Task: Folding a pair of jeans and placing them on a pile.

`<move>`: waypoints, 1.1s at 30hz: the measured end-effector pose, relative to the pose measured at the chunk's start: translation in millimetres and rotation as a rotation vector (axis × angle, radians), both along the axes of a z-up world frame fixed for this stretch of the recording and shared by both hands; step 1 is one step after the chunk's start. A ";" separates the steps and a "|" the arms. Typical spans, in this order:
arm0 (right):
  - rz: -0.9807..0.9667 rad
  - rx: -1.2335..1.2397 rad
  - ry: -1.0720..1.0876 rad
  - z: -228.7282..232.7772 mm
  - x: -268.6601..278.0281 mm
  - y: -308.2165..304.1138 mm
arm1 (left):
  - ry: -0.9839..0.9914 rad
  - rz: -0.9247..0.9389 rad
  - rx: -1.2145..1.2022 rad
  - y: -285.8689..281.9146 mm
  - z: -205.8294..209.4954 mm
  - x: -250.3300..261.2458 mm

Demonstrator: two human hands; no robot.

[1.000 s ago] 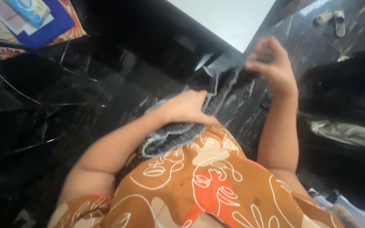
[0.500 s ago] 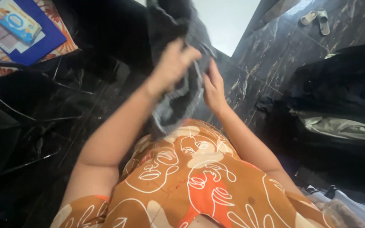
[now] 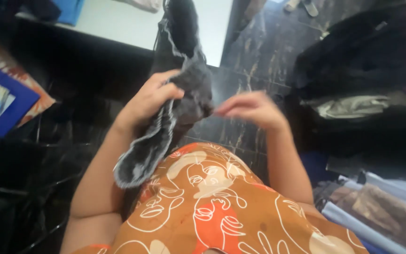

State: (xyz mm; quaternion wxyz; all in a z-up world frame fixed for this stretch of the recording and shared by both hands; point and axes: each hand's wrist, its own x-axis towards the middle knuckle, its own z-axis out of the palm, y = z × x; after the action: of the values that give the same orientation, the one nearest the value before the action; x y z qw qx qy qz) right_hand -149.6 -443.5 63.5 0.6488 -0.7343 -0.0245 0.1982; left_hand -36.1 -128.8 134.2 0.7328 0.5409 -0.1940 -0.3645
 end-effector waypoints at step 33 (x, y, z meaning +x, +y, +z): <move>-0.474 0.802 0.008 -103.7 -116.3 -116.3 | -0.316 -0.508 0.479 139.6 -372.1 -89.1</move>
State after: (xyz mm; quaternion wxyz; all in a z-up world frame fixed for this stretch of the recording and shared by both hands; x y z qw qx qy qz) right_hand -265.8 -559.8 -40.2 0.9090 -0.4099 0.0716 0.0223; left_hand -125.2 10.8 -238.0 0.4328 0.6810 -0.3418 -0.4818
